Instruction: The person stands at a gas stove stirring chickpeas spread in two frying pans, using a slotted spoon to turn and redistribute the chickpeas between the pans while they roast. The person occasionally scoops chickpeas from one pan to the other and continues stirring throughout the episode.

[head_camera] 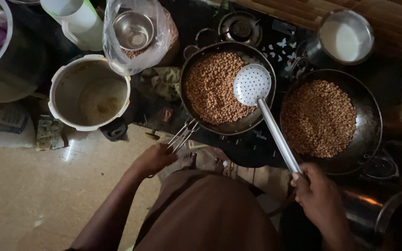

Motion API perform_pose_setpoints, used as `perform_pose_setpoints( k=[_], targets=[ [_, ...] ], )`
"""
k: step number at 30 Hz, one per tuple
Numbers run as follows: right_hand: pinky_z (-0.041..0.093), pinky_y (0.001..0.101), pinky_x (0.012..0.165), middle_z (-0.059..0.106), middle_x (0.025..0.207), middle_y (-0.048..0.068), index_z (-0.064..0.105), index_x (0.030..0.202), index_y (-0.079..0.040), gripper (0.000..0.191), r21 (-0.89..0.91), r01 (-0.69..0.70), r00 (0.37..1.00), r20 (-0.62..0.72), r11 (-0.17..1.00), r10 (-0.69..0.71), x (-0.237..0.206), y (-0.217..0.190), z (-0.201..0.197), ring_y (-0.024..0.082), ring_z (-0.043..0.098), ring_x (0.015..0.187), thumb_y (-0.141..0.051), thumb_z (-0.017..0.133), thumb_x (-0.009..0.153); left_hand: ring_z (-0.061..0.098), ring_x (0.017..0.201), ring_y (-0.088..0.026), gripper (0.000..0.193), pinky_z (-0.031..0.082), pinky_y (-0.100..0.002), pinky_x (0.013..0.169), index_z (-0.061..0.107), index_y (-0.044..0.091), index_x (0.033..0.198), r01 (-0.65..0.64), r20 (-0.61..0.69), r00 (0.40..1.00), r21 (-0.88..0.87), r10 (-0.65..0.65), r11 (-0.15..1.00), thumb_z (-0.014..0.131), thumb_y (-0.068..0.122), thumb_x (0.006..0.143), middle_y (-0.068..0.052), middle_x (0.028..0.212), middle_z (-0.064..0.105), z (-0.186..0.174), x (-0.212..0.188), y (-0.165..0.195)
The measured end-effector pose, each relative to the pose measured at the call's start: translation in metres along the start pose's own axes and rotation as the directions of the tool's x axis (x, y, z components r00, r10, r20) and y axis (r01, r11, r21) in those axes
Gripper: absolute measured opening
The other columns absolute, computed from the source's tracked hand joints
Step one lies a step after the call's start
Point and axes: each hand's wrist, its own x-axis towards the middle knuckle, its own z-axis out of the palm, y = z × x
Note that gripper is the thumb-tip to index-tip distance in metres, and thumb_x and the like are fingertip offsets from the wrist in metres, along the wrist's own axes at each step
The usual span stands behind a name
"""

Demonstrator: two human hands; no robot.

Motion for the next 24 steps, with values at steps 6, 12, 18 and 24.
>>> perform_pose_setpoints(
  k=[6, 12, 18, 24],
  targets=[
    [0.055, 0.0369, 0.053, 0.076, 0.076, 0.01, 0.066, 0.108, -0.004, 0.021, 0.015, 0.028, 0.999, -0.016, 1.0, -0.028, -0.005, -0.003, 0.001, 0.02, 0.069, 0.052, -0.02, 0.063, 0.094, 0.067, 0.073, -0.04, 0.052, 0.052, -0.051, 0.072, 0.069, -0.001, 0.076, 0.113, -0.143, 0.986, 0.166, -0.089, 0.98, 0.067, 0.049, 0.092, -0.023, 0.076, 0.069, 0.009, 0.002, 0.011],
    [0.056, 0.0375, 0.056, 0.076, 0.073, 0.01, 0.067, 0.109, -0.006, 0.022, -0.029, -0.026, 1.0, 0.016, 0.999, 0.026, -0.006, -0.005, 0.003, 0.021, 0.071, 0.054, -0.021, 0.065, 0.093, 0.07, 0.073, -0.04, 0.056, 0.053, -0.052, 0.072, 0.068, 0.001, 0.075, 0.155, -0.166, 0.978, 0.166, -0.127, 0.974, 0.065, 0.054, 0.093, -0.023, 0.076, 0.069, 0.009, -0.001, 0.018],
    [0.056, 0.0381, 0.055, 0.076, 0.071, 0.008, 0.067, 0.105, -0.008, 0.02, -0.043, -0.004, 1.0, 0.007, 0.999, 0.004, -0.011, 0.0, 0.005, 0.021, 0.072, 0.053, -0.022, 0.066, 0.091, 0.071, 0.077, -0.041, 0.052, 0.054, -0.052, 0.074, 0.068, 0.0, 0.075, 0.135, -0.181, 0.978, 0.156, -0.106, 0.979, 0.066, 0.05, 0.091, -0.025, 0.079, 0.069, 0.008, -0.001, 0.018],
    [0.055, 0.038, 0.054, 0.071, 0.075, 0.009, 0.067, 0.103, -0.006, 0.022, -0.012, 0.01, 1.0, 0.026, 1.0, -0.009, -0.015, 0.002, 0.004, 0.021, 0.071, 0.053, -0.025, 0.068, 0.091, 0.069, 0.078, -0.044, 0.053, 0.053, -0.053, 0.074, 0.068, -0.002, 0.073, 0.102, -0.176, 0.981, 0.145, -0.076, 0.984, 0.066, 0.048, 0.091, -0.026, 0.077, 0.068, 0.008, -0.002, 0.019]
  ],
)
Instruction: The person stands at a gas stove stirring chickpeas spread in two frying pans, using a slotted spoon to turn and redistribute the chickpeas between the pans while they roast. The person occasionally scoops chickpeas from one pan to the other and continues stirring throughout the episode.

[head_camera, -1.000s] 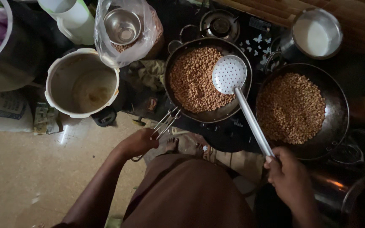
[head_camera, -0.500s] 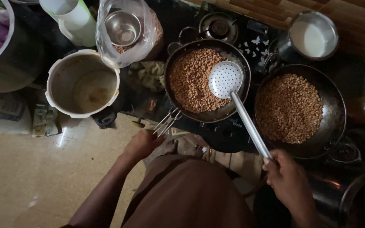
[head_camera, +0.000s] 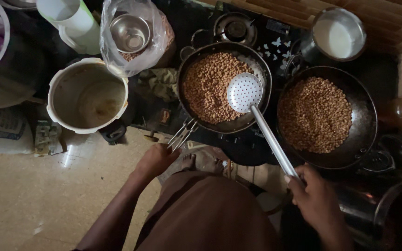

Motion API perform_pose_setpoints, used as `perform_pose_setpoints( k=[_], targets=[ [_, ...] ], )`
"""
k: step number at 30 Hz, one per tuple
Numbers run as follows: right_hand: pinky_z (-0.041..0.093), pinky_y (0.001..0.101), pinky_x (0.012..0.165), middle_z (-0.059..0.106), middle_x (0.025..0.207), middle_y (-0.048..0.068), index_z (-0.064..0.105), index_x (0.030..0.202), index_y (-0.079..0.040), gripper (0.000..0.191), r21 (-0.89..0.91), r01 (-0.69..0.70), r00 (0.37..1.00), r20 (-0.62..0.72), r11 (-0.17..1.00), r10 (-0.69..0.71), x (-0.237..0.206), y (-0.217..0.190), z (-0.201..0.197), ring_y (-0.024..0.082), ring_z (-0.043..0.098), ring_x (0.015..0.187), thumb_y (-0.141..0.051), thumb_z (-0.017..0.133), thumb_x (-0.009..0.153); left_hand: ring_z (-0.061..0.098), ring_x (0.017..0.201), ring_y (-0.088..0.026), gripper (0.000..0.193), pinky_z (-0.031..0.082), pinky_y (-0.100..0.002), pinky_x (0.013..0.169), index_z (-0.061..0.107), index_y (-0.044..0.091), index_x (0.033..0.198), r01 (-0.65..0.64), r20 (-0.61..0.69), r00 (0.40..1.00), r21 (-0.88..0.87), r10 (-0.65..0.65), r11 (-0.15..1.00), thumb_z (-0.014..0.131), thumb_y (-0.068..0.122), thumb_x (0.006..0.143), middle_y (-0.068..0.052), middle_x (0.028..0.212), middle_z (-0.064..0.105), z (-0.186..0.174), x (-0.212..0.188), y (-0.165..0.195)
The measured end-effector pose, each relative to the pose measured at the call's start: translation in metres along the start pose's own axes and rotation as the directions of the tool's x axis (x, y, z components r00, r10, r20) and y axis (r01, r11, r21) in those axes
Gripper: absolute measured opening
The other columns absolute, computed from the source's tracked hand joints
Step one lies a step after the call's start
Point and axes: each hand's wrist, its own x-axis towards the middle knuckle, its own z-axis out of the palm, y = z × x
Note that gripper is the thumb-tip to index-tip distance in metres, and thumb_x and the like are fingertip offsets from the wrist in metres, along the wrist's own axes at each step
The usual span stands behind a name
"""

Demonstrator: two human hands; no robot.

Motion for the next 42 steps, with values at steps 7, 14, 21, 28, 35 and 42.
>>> perform_pose_setpoints(
  k=[7, 14, 21, 28, 35, 42],
  targets=[
    [0.054, 0.0363, 0.055, 0.072, 0.074, 0.012, 0.068, 0.105, -0.006, 0.025, -0.024, -0.04, 0.999, -0.004, 0.999, 0.04, -0.003, -0.005, 0.0, 0.02, 0.07, 0.054, -0.026, 0.07, 0.09, 0.068, 0.08, -0.046, 0.052, 0.052, -0.054, 0.075, 0.069, -0.002, 0.073, -0.018, 0.001, 1.0, 0.022, 0.018, 1.0, 0.065, 0.047, 0.092, -0.028, 0.078, 0.068, -0.001, 0.001, 0.001],
    [0.054, 0.0358, 0.054, 0.073, 0.077, 0.01, 0.067, 0.107, -0.004, 0.027, 0.024, -0.072, 0.997, 0.014, 0.997, 0.072, 0.001, -0.01, 0.001, 0.019, 0.069, 0.055, -0.025, 0.07, 0.091, 0.073, 0.077, -0.042, 0.05, 0.056, -0.052, 0.073, 0.069, 0.003, 0.076, 0.136, 0.136, 0.982, -0.031, -0.131, 0.99, 0.057, 0.048, 0.094, -0.024, 0.077, 0.072, -0.004, 0.001, 0.004],
    [0.053, 0.0356, 0.053, 0.074, 0.075, 0.011, 0.068, 0.102, -0.002, 0.025, 0.035, -0.044, 0.999, -0.015, 0.998, 0.045, -0.005, -0.009, 0.0, 0.018, 0.067, 0.054, -0.024, 0.071, 0.09, 0.066, 0.079, -0.047, 0.052, 0.051, -0.055, 0.073, 0.069, -0.002, 0.073, -0.112, -0.015, 0.994, 0.011, 0.112, 0.994, 0.063, 0.046, 0.093, -0.028, 0.077, 0.067, 0.002, 0.003, -0.005],
    [0.053, 0.0358, 0.052, 0.074, 0.074, 0.011, 0.067, 0.104, -0.001, 0.026, 0.044, -0.033, 0.999, -0.026, 0.998, 0.034, -0.006, -0.01, 0.0, 0.018, 0.068, 0.052, -0.023, 0.071, 0.089, 0.067, 0.079, -0.047, 0.054, 0.052, -0.054, 0.074, 0.07, -0.002, 0.074, -0.04, 0.011, 0.999, 0.016, 0.04, 0.999, 0.063, 0.048, 0.093, -0.028, 0.076, 0.067, 0.002, 0.004, -0.004],
    [0.054, 0.0348, 0.053, 0.075, 0.075, 0.012, 0.067, 0.108, -0.003, 0.028, 0.004, -0.082, 0.997, -0.005, 0.997, 0.082, -0.008, -0.013, -0.002, 0.019, 0.069, 0.054, -0.024, 0.071, 0.089, 0.07, 0.075, -0.043, 0.054, 0.054, -0.052, 0.076, 0.07, -0.002, 0.075, 0.022, 0.051, 0.998, 0.035, -0.024, 0.999, 0.062, 0.048, 0.094, -0.027, 0.075, 0.069, -0.003, 0.0, 0.004],
    [0.053, 0.0347, 0.053, 0.075, 0.076, 0.011, 0.068, 0.107, -0.002, 0.029, 0.049, -0.054, 0.998, -0.008, 0.997, 0.054, -0.007, -0.013, -0.001, 0.018, 0.067, 0.053, -0.025, 0.07, 0.09, 0.069, 0.073, -0.039, 0.053, 0.055, -0.05, 0.074, 0.071, -0.001, 0.075, 0.03, 0.071, 0.997, 0.024, -0.031, 0.999, 0.061, 0.047, 0.095, -0.024, 0.074, 0.069, -0.011, -0.004, 0.013]
  ],
)
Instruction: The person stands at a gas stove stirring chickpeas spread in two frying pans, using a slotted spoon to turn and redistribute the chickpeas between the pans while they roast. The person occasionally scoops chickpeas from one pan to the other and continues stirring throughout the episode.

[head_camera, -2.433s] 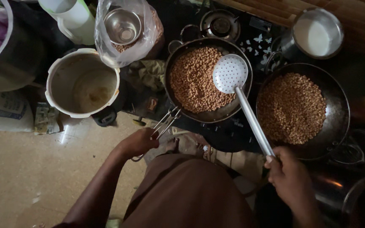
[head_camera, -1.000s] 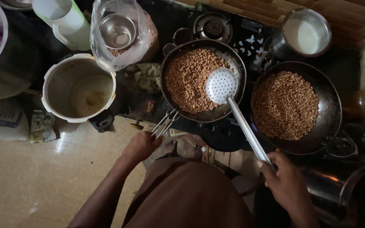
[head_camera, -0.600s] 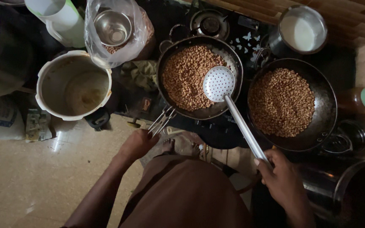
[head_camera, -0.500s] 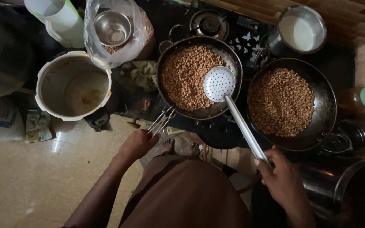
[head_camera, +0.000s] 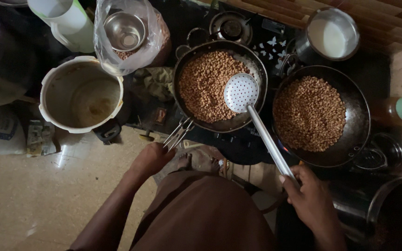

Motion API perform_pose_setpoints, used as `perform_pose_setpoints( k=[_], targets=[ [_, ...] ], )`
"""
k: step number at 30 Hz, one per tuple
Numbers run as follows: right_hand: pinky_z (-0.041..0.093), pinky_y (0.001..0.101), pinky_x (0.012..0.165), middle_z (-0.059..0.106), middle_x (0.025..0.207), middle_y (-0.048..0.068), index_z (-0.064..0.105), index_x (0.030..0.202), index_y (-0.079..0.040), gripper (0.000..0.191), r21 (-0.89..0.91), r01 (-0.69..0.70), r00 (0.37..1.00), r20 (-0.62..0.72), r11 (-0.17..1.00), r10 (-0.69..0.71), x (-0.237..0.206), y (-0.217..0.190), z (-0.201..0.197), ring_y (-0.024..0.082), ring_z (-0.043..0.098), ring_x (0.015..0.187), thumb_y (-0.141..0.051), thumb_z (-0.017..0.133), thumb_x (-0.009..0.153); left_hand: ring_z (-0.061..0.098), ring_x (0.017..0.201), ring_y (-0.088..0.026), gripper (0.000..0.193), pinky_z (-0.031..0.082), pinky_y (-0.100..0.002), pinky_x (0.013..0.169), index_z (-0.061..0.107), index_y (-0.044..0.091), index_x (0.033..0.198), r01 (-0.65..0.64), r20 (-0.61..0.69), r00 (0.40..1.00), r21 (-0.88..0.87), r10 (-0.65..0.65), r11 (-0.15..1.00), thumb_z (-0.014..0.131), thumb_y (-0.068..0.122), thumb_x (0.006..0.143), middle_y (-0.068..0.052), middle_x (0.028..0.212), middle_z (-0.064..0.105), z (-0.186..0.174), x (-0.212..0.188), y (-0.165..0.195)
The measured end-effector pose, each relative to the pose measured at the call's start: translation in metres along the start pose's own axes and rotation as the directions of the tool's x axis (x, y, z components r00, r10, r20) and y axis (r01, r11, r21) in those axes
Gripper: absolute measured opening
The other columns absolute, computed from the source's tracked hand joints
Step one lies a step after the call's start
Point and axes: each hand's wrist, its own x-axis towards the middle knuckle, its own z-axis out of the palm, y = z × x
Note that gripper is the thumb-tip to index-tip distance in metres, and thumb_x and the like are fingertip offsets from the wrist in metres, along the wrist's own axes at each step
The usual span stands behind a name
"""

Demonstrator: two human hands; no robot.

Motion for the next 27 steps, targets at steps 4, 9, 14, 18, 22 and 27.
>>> perform_pose_setpoints(
  k=[4, 9, 14, 18, 22, 27],
  targets=[
    [0.054, 0.0346, 0.054, 0.075, 0.077, 0.012, 0.067, 0.109, -0.002, 0.029, -0.02, -0.027, 0.999, 0.026, 0.999, 0.027, 0.003, -0.002, -0.001, 0.018, 0.067, 0.055, -0.024, 0.069, 0.09, 0.07, 0.069, -0.036, 0.053, 0.055, -0.049, 0.073, 0.071, -0.001, 0.076, 0.042, 0.039, 0.998, -0.004, -0.042, 0.999, 0.061, 0.047, 0.095, -0.022, 0.073, 0.07, -0.002, -0.001, 0.002],
    [0.056, 0.0355, 0.057, 0.076, 0.08, 0.013, 0.067, 0.111, -0.003, 0.03, -0.122, -0.13, 0.987, 0.074, 0.984, 0.14, 0.004, -0.011, -0.003, 0.019, 0.071, 0.059, -0.028, 0.068, 0.093, 0.071, 0.069, -0.037, 0.053, 0.055, -0.049, 0.073, 0.071, -0.001, 0.075, 0.04, 0.037, 0.999, -0.021, -0.039, 0.999, 0.061, 0.047, 0.095, -0.023, 0.072, 0.071, -0.001, 0.001, -0.002],
    [0.055, 0.0362, 0.058, 0.075, 0.078, 0.013, 0.066, 0.11, -0.004, 0.03, -0.073, -0.067, 0.997, 0.023, 0.995, 0.069, 0.003, -0.011, -0.001, 0.021, 0.071, 0.059, -0.028, 0.073, 0.094, 0.069, 0.072, -0.043, 0.053, 0.053, -0.051, 0.073, 0.071, -0.003, 0.075, -0.036, -0.002, 0.999, -0.004, 0.036, 0.999, 0.062, 0.045, 0.094, -0.027, 0.073, 0.068, 0.0, 0.005, -0.008],
    [0.056, 0.0372, 0.058, 0.074, 0.079, 0.011, 0.065, 0.11, -0.004, 0.029, -0.057, -0.035, 0.999, 0.013, 0.998, 0.036, 0.003, 0.003, 0.001, 0.021, 0.072, 0.06, -0.026, 0.073, 0.092, 0.071, 0.074, -0.042, 0.053, 0.054, -0.052, 0.075, 0.07, -0.002, 0.075, 0.011, 0.012, 1.0, -0.005, -0.011, 1.0, 0.061, 0.047, 0.094, -0.026, 0.074, 0.069, 0.004, 0.008, -0.012],
    [0.055, 0.0364, 0.06, 0.071, 0.078, 0.013, 0.066, 0.11, -0.005, 0.023, 0.077, 0.072, 0.997, -0.009, 0.994, -0.071, 0.003, 0.019, 0.004, 0.02, 0.07, 0.063, -0.018, 0.065, 0.091, 0.068, 0.081, -0.045, 0.053, 0.053, -0.053, 0.076, 0.07, -0.002, 0.076, -0.059, -0.023, 0.998, 0.038, 0.06, 0.998, 0.061, 0.047, 0.095, -0.027, 0.079, 0.069, 0.009, 0.009, -0.015],
    [0.054, 0.0446, 0.07, 0.075, 0.093, 0.018, 0.066, 0.119, -0.009, 0.026, -0.27, 0.069, 0.98, -0.162, 0.96, -0.116, 0.007, 0.018, -0.001, 0.034, 0.072, 0.084, -0.021, 0.066, 0.097, 0.067, 0.083, -0.047, 0.051, 0.052, -0.054, 0.077, 0.07, -0.001, 0.077, -0.142, -0.052, 0.988, 0.076, 0.146, 0.987, 0.061, 0.046, 0.096, -0.028, 0.081, 0.068, 0.008, 0.007, -0.014]
  ],
)
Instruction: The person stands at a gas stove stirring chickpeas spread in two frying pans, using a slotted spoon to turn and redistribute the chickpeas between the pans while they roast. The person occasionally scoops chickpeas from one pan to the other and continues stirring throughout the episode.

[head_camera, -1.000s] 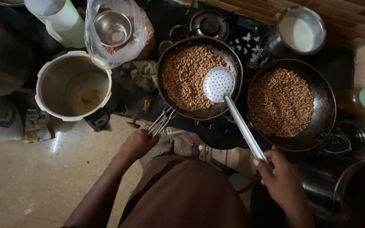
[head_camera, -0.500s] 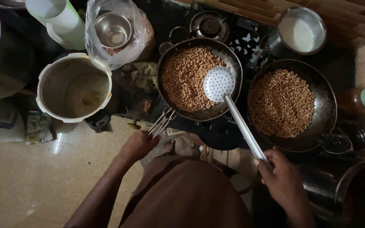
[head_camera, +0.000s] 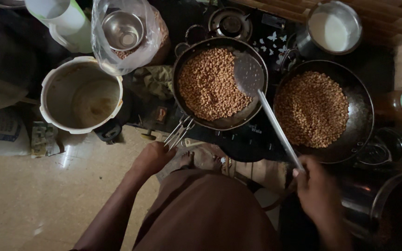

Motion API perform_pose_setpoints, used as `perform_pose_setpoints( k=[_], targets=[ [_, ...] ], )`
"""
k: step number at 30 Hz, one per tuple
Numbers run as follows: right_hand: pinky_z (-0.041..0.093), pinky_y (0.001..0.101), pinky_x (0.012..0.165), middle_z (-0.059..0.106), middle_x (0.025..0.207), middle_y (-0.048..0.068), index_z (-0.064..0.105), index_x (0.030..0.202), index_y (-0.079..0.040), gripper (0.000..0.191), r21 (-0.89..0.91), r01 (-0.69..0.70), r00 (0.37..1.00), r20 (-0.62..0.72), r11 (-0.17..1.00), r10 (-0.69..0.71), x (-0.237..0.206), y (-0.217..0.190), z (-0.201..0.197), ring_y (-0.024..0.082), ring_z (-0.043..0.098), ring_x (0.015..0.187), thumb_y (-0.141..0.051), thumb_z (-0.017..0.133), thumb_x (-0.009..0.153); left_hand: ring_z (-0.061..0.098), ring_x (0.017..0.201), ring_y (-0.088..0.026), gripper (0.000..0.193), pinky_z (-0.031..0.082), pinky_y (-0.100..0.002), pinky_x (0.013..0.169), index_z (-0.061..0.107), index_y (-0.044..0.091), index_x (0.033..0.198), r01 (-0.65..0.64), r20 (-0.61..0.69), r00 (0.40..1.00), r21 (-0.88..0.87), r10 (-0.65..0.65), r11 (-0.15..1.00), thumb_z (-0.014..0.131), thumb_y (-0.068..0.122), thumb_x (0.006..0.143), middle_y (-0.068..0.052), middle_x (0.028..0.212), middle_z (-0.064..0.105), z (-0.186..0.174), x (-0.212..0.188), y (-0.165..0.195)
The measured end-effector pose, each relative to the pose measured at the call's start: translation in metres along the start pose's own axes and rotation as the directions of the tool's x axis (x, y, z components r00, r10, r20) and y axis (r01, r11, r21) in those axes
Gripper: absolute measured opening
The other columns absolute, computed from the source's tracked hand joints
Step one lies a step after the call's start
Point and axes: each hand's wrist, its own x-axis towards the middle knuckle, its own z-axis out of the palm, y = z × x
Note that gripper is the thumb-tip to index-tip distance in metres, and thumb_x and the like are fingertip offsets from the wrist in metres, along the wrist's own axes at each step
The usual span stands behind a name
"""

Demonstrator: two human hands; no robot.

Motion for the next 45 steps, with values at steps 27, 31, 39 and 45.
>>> perform_pose_setpoints(
  k=[27, 31, 39, 45],
  targets=[
    [0.055, 0.0555, 0.07, 0.072, 0.085, 0.02, 0.071, 0.108, -0.011, 0.02, -0.316, 0.117, 0.989, -0.045, 0.942, -0.138, 0.054, -0.037, -0.031, 0.042, 0.07, 0.078, -0.027, 0.061, 0.099, 0.072, 0.092, -0.042, 0.051, 0.055, -0.053, 0.086, 0.076, 0.008, 0.085, 0.175, 0.015, 0.984, 0.057, -0.176, 0.983, 0.063, 0.057, 0.088, -0.022, 0.091, 0.074, -0.004, -0.003, 0.01],
    [0.058, 0.0528, 0.069, 0.071, 0.089, 0.02, 0.067, 0.105, -0.004, 0.015, -0.467, 0.219, 0.944, -0.12, 0.857, -0.306, 0.053, -0.033, -0.018, 0.041, 0.072, 0.079, -0.015, 0.056, 0.103, 0.072, 0.086, -0.041, 0.053, 0.056, -0.052, 0.082, 0.074, 0.004, 0.081, 0.159, 0.049, 0.986, 0.01, -0.159, 0.987, 0.064, 0.055, 0.088, -0.023, 0.086, 0.074, -0.002, -0.004, 0.007],
    [0.054, 0.0446, 0.054, 0.073, 0.074, 0.015, 0.072, 0.104, -0.009, 0.018, 0.03, -0.019, 0.977, 0.212, 0.999, 0.013, 0.032, -0.034, 0.038, 0.031, 0.068, 0.06, -0.018, 0.059, 0.097, 0.07, 0.082, -0.042, 0.052, 0.055, -0.054, 0.074, 0.075, 0.005, 0.077, -0.018, -0.042, 0.999, 0.118, 0.023, 0.993, 0.065, 0.055, 0.088, -0.022, 0.083, 0.071, -0.001, -0.002, 0.009],
    [0.049, 0.0322, 0.047, 0.073, 0.068, 0.011, 0.076, 0.102, -0.004, 0.02, 0.453, 0.011, 1.0, 0.006, 0.891, -0.016, 0.05, -0.056, 0.124, 0.015, 0.064, 0.051, -0.022, 0.068, 0.097, 0.071, 0.082, -0.042, 0.053, 0.056, -0.052, 0.076, 0.076, 0.004, 0.079, -0.115, -0.039, 0.992, 0.05, 0.117, 0.992, 0.063, 0.053, 0.092, -0.023, 0.082, 0.072, -0.007, -0.001, 0.003]
  ],
)
